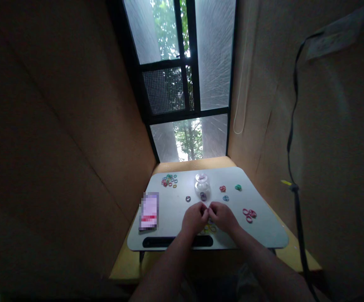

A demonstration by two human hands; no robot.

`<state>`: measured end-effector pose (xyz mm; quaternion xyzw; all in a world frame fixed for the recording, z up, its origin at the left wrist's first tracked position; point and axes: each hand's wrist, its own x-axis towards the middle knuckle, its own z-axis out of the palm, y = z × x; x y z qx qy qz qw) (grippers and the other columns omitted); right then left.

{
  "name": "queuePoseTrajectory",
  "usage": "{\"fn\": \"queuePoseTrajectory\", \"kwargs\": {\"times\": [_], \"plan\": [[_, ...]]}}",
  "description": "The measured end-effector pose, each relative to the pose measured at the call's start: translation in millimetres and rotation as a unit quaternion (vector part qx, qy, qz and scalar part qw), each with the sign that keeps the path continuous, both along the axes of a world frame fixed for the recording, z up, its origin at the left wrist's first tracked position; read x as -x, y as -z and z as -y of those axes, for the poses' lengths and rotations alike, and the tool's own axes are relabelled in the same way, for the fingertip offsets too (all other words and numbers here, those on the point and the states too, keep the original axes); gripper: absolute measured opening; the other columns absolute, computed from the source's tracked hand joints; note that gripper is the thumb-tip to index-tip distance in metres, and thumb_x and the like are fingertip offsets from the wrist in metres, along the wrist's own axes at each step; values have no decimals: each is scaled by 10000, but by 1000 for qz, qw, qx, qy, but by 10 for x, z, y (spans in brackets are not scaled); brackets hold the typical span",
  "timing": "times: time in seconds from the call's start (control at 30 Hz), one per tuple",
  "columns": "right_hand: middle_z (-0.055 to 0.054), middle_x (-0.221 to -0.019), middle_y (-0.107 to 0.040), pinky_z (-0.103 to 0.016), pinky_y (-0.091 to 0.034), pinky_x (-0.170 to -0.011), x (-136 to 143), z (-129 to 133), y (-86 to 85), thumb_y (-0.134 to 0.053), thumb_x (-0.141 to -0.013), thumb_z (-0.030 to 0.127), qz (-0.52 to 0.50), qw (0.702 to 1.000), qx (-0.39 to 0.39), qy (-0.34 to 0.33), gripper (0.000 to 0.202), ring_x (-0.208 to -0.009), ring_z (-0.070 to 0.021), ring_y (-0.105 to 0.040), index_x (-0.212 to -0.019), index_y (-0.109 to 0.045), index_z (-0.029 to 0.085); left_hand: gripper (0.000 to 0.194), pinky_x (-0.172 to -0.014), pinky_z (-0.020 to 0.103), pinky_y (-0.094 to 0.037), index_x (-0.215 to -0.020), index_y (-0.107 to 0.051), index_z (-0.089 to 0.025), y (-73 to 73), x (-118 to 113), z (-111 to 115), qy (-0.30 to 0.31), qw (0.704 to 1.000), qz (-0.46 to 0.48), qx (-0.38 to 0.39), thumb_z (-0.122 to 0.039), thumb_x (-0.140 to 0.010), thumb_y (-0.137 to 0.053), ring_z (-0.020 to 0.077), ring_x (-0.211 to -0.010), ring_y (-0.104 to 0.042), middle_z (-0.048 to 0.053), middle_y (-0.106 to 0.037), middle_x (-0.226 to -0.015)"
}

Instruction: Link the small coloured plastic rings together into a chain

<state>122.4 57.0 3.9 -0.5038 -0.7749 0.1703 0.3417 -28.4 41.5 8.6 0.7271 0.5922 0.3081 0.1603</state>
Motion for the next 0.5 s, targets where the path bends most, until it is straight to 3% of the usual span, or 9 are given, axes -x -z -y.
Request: {"fn": "queuePoseTrajectory", "kwargs": {"times": [0.5], "plan": [[7, -620, -558, -235, -270, -559, -3, 18, -2, -490, -808, 227, -5, 1000, -6, 4, 184, -583, -116, -470, -631, -515, 184, 116, -598, 239, -346, -784, -597, -197, 19, 6, -2, 5, 1000, 9, -9, -280, -836, -535, 123, -645, -533, -7, -629, -721]]}}
